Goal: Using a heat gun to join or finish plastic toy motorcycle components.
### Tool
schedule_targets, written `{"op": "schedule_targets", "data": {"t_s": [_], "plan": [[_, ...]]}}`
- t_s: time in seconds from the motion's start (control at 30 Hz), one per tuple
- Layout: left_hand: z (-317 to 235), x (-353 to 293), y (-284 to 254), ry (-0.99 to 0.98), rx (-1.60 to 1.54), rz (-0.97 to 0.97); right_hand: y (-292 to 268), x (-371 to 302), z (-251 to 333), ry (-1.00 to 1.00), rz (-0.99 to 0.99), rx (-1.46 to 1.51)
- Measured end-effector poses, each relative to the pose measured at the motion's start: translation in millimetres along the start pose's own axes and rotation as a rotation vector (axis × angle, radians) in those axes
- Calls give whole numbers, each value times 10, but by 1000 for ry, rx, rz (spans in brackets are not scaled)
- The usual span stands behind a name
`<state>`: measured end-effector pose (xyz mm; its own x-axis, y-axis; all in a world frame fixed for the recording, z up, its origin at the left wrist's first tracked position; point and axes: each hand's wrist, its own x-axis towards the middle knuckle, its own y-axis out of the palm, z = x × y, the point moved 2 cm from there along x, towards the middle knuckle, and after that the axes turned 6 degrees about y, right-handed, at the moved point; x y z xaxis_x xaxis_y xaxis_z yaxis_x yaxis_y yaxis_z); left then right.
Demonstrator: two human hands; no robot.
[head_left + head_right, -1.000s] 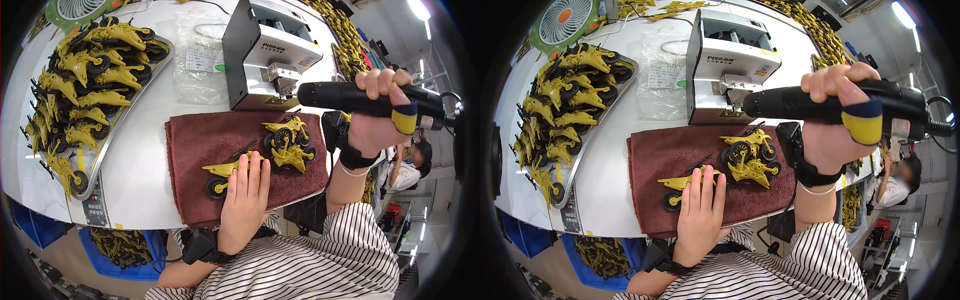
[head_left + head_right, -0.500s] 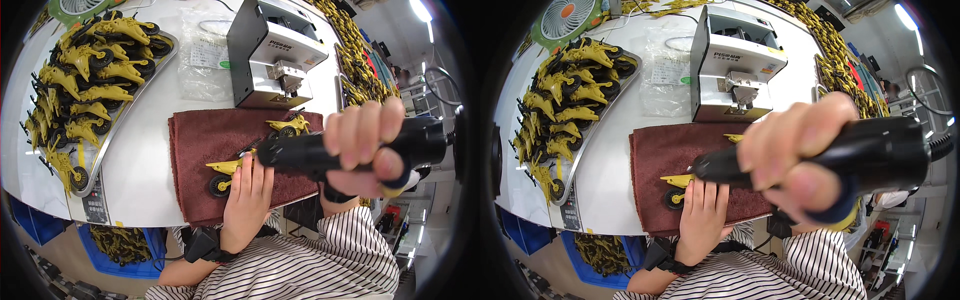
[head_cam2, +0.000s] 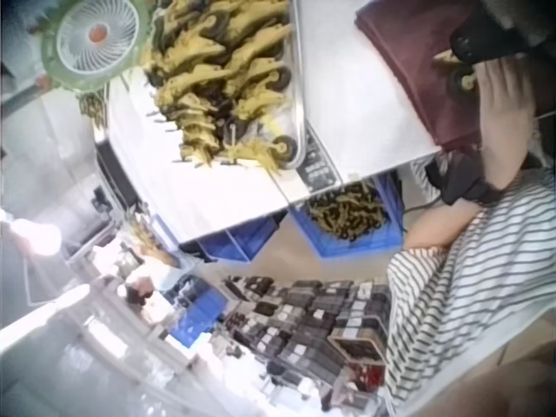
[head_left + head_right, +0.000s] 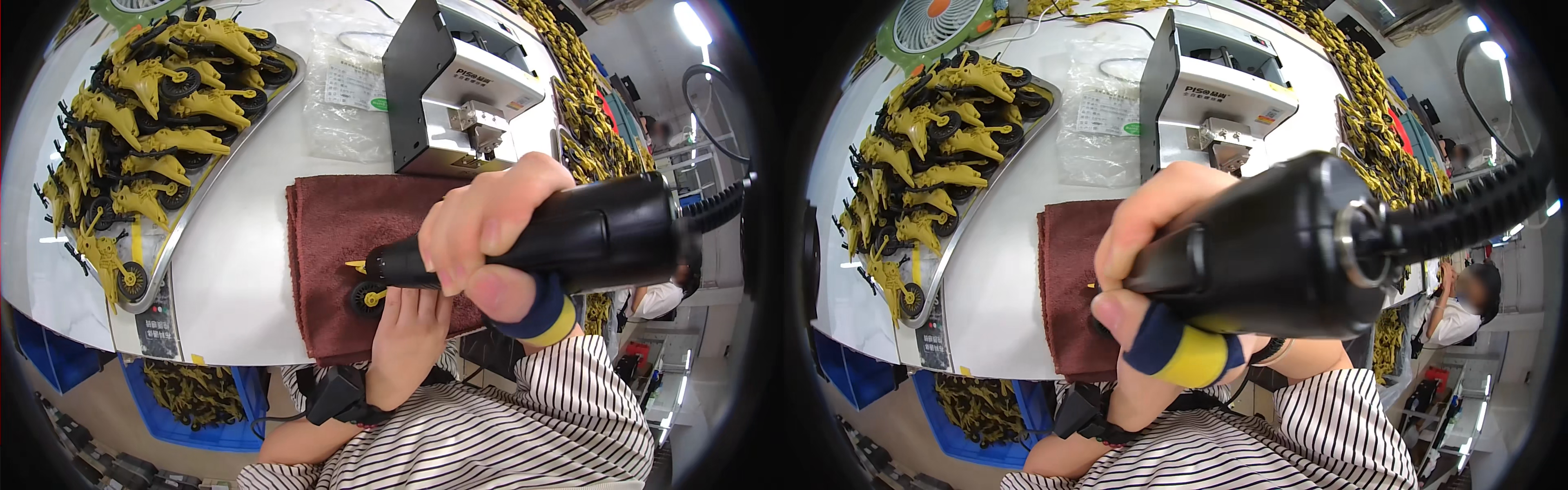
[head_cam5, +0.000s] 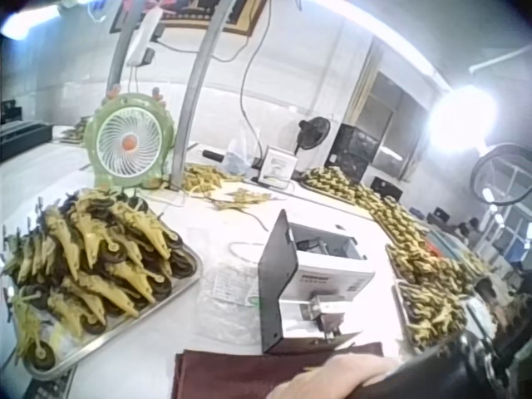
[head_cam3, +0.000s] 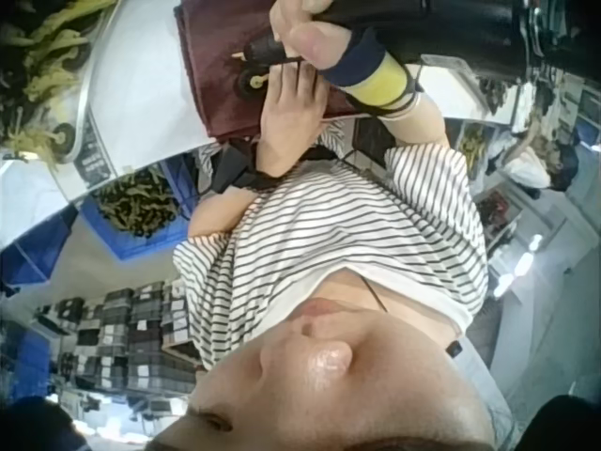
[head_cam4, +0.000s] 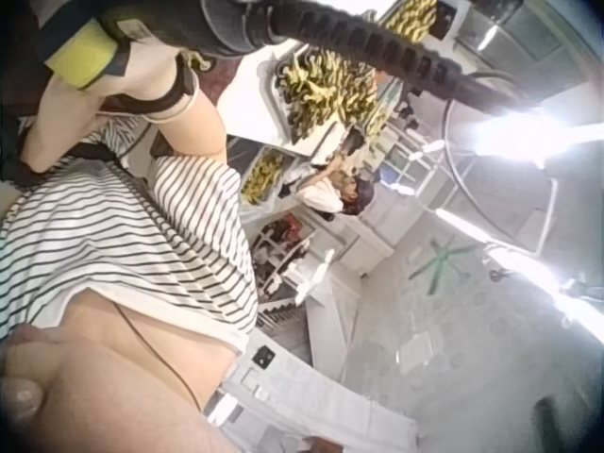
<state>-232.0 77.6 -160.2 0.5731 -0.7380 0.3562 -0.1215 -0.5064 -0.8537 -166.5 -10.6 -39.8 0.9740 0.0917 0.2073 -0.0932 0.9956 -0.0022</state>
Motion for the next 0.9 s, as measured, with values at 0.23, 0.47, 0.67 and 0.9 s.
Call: {"op": "schedule_targets", "data": {"t_s": [0.23,0.47,0.67,0.9], "plan": [[-18,-13,86,17,-15,-56,0,16,15,18,50,-153],[-9,-104,3,13,6,5,-76,-122,55,-123,-60,229],[253,86,-427,-126,-125,48,-806,-320,562,-446,-363,45],[503,-280,-631,-108,-166,-39,-1033,-53,388,-491,-481,17]]}}
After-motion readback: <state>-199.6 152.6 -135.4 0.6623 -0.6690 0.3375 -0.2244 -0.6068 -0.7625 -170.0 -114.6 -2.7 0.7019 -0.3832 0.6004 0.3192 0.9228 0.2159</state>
